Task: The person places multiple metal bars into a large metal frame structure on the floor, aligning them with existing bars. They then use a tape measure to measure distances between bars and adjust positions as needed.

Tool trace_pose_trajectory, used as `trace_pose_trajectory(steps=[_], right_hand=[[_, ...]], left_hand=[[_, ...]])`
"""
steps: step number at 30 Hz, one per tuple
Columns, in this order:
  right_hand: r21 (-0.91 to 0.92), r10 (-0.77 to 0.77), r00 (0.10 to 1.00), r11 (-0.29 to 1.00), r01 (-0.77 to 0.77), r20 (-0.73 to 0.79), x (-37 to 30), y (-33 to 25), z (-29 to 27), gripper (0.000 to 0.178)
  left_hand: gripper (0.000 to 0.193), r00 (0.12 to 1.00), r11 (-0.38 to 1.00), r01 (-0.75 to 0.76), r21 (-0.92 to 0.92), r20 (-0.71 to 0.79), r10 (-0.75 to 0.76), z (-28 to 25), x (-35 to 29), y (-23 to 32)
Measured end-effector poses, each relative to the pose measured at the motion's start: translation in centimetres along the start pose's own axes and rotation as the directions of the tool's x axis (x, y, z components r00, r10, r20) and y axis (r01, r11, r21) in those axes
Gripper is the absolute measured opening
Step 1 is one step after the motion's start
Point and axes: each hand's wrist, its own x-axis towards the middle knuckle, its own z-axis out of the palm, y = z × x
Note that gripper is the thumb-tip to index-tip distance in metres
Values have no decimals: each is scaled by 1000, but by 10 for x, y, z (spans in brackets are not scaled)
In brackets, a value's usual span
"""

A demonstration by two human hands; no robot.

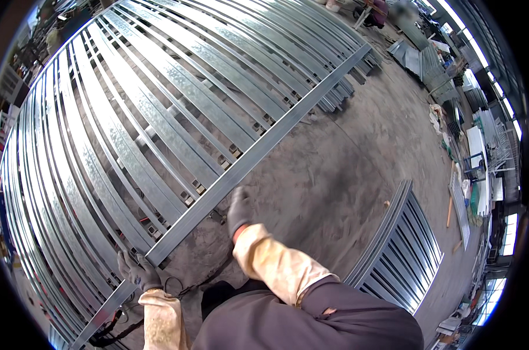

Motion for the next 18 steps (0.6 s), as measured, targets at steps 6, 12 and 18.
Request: trace_pose_trajectory(steps=[6, 12, 18], right_hand=[[102, -4, 910, 993, 51, -414, 117, -100, 1, 76], [0, 88, 860, 995, -102, -502, 94, -140, 38, 64], [130, 73, 997, 989, -68, -35, 103, -141, 49, 63]], left_hand=[[46, 1000, 999, -24, 48, -18, 25, 17, -5, -6], [43, 999, 999, -35, 13, -5, 35, 16, -2, 4], [38, 999, 993, 36, -116, -25, -39, -23, 33, 27]])
